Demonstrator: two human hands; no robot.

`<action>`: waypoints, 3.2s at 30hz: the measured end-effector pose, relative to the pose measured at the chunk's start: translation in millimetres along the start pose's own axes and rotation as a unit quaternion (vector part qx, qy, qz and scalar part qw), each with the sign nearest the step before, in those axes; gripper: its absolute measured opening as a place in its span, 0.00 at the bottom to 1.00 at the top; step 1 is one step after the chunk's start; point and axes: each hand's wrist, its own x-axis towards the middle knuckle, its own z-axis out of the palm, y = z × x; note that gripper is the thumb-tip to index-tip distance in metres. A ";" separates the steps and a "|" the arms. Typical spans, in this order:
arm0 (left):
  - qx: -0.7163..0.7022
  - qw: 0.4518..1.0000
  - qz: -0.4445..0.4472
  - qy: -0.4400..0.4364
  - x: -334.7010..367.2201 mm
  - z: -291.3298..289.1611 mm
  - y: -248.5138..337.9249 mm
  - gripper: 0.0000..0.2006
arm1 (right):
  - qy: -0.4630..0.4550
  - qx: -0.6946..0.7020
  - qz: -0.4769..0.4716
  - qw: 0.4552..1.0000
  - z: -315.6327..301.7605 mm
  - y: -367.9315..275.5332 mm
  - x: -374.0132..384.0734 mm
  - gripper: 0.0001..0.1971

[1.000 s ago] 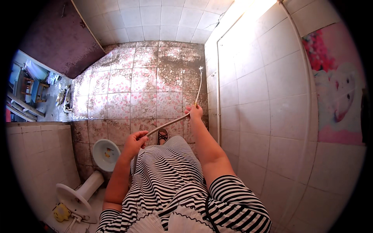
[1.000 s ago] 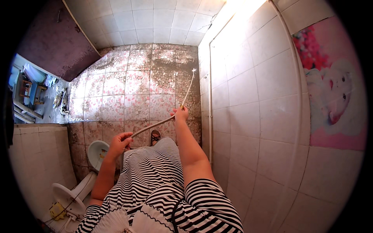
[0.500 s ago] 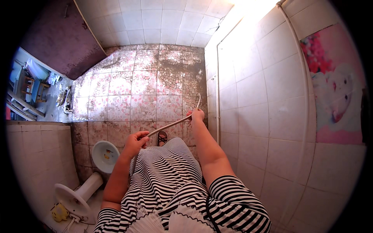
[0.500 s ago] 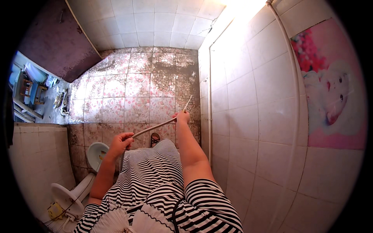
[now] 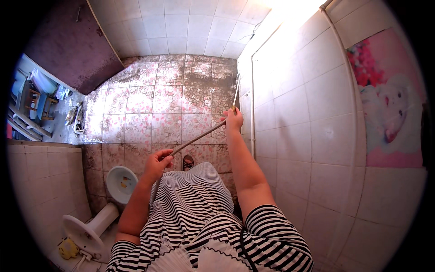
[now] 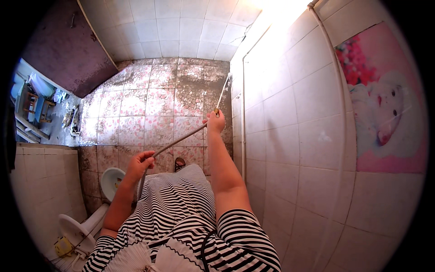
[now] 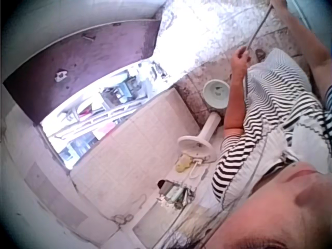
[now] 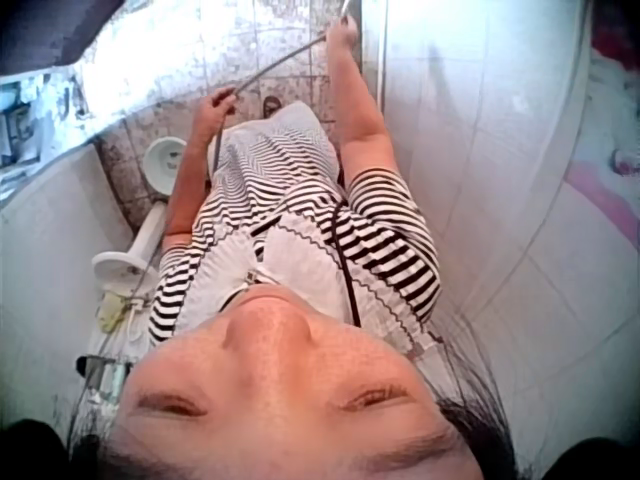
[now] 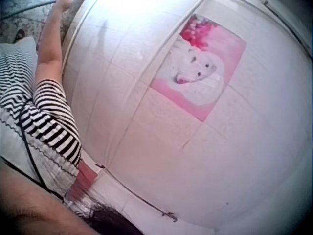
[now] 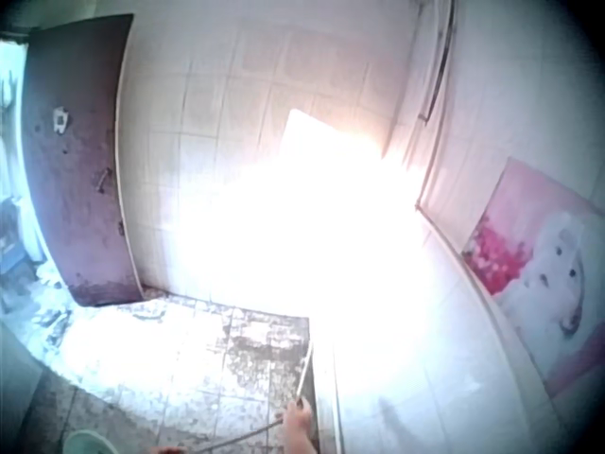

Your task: The person uses a broom to scrub a wet tiled floor in a bathroom, while handling a water hose and a bucket.

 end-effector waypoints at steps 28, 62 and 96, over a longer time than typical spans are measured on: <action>-0.007 0.999 -0.005 -0.054 -4.4 17.6 6.1 0.14 | -0.012 -0.058 -0.030 0.998 -5.6 -56.8 32.0 0.17; 0.020 0.996 -0.008 -0.085 -13.2 16.3 19.6 0.14 | 0.035 -0.032 -0.063 0.997 -10.4 -112.0 61.9 0.17; 0.088 0.993 -0.061 -0.048 -27.3 8.3 3.5 0.13 | 0.044 -0.280 0.268 0.921 -134.4 94.7 24.5 0.06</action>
